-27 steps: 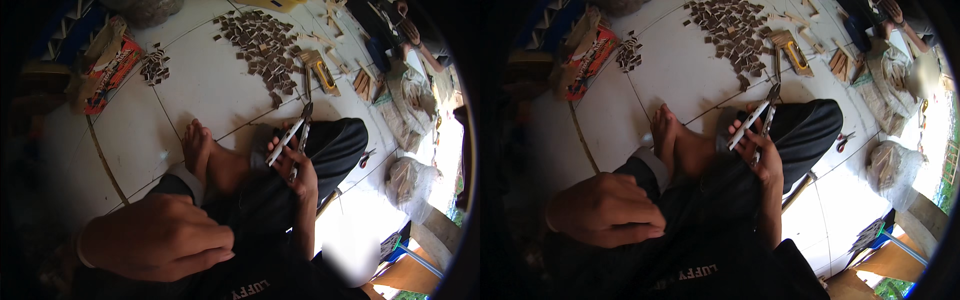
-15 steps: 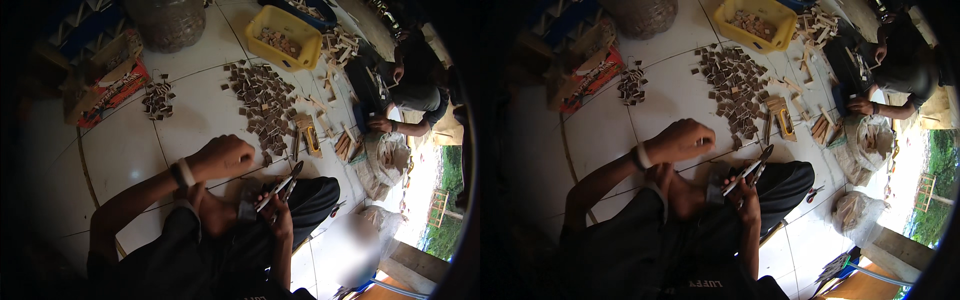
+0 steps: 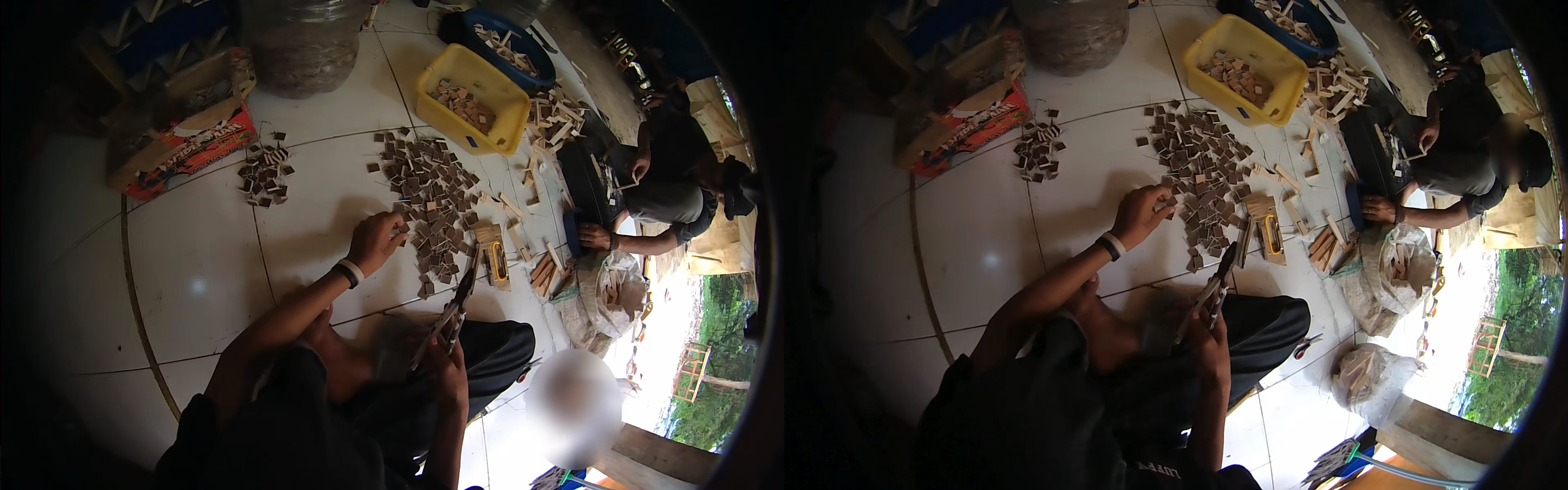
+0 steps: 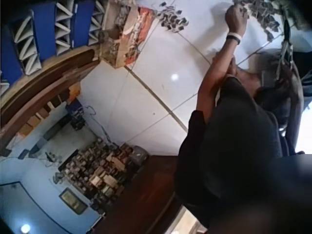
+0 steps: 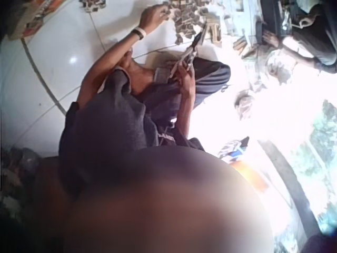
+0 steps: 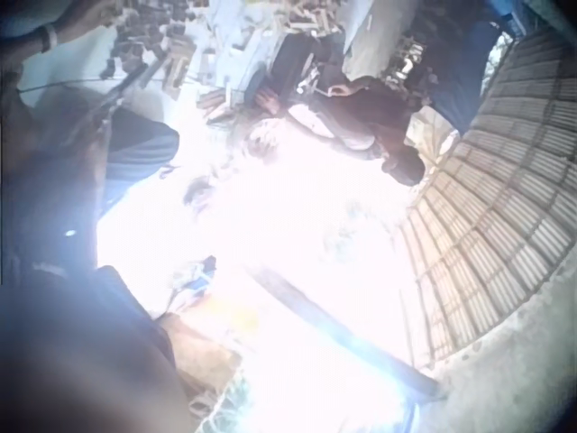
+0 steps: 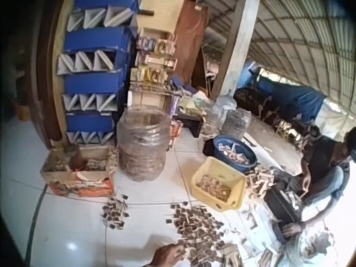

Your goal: The person sits on the floor and uses pliers to trim small wooden pieces one by one. They pick up each piece, adjust it in the pliers, and cut or trim it before placing it back on the floor. The process is repeated continuously with multiple small wooden items.

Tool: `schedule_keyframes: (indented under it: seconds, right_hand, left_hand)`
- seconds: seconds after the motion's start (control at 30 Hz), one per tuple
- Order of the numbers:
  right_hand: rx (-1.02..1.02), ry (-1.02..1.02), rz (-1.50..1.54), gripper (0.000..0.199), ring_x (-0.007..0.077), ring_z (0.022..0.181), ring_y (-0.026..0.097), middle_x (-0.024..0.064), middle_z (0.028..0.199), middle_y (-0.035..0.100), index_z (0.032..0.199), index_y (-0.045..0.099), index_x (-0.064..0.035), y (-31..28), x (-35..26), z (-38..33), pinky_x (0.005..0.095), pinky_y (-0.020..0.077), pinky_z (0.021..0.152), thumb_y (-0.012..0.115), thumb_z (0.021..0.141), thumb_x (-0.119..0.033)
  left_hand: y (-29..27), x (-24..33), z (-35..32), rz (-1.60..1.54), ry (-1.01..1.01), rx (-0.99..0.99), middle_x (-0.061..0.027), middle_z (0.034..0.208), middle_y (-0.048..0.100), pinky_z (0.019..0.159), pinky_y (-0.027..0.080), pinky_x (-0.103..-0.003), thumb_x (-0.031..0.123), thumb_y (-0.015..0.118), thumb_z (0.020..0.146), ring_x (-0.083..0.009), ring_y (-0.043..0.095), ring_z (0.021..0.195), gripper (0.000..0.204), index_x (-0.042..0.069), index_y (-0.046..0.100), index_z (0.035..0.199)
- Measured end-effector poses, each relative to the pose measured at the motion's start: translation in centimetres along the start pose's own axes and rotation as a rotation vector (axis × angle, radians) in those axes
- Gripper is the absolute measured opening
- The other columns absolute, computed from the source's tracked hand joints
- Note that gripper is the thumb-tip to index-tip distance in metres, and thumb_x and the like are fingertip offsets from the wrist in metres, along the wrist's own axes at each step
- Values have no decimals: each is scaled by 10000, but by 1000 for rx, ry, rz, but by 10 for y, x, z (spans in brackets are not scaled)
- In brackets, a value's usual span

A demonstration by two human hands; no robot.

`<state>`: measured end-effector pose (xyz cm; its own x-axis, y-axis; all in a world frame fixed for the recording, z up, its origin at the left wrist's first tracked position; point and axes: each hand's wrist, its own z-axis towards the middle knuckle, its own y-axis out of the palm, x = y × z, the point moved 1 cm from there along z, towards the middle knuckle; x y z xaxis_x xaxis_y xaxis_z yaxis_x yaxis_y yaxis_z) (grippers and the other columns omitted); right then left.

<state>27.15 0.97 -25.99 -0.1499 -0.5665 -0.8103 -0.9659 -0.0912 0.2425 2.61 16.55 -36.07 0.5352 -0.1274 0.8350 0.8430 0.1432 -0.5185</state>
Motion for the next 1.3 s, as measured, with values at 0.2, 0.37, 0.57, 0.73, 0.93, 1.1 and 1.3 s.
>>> schedule_keyframes:
  seconds: [0.2,0.37,0.57,0.73,0.93,1.1,1.3]
  right_hand:
    - [72,-241,-365,677,227,1180,683,174,1416,631,1663,312,-97,20,-16,17,363,515,1009,595,1051,-38]
    - [9,-420,-612,751,274,1298,631,240,1481,582,1691,270,-143,53,-26,17,360,486,1038,576,1027,25]
    - [-134,-399,-625,734,244,1166,669,180,1398,623,1683,276,-86,82,-31,4,339,500,1022,554,1018,55]
    - [-160,-427,-480,761,325,1160,650,213,1349,620,1671,316,-115,93,-28,-12,400,498,1035,580,986,84]
    - [-207,-487,-580,767,361,1254,626,232,1442,586,1662,318,-74,96,-25,-26,396,477,1073,596,965,86]
    - [-190,-514,-672,778,321,1296,627,191,1421,614,1658,307,-34,104,-26,-34,410,450,1123,603,947,76]
    - [-172,-503,-614,776,285,1255,641,194,1424,614,1662,297,-38,114,-24,-24,410,487,1091,585,954,98]
  left_hand:
    - [-60,25,-16,-642,-445,24,-101,1002,766,737,593,-287,93,755,951,-145,750,862,234,8,680,1155]
    - [-130,82,-33,-722,-379,55,-64,1042,743,863,569,-278,79,727,974,-119,720,947,214,34,647,1168]
    - [-159,140,-47,-694,-331,62,-64,1045,704,831,553,-265,62,731,973,-96,674,911,242,4,638,1189]
    - [-169,167,-74,-660,-404,137,-57,1053,672,803,533,-240,66,712,990,-76,649,878,290,-14,652,1262]
    - [-189,168,-89,-653,-410,160,-35,1069,686,778,488,-210,81,699,1008,-40,620,879,301,-37,687,1284]
    - [-192,166,-86,-681,-350,177,-32,1025,732,825,485,-227,119,740,998,-49,628,899,284,-43,704,1229]
    - [-186,171,-88,-747,-463,246,-70,1057,743,805,510,-249,187,776,996,-94,670,954,274,-14,711,1171]
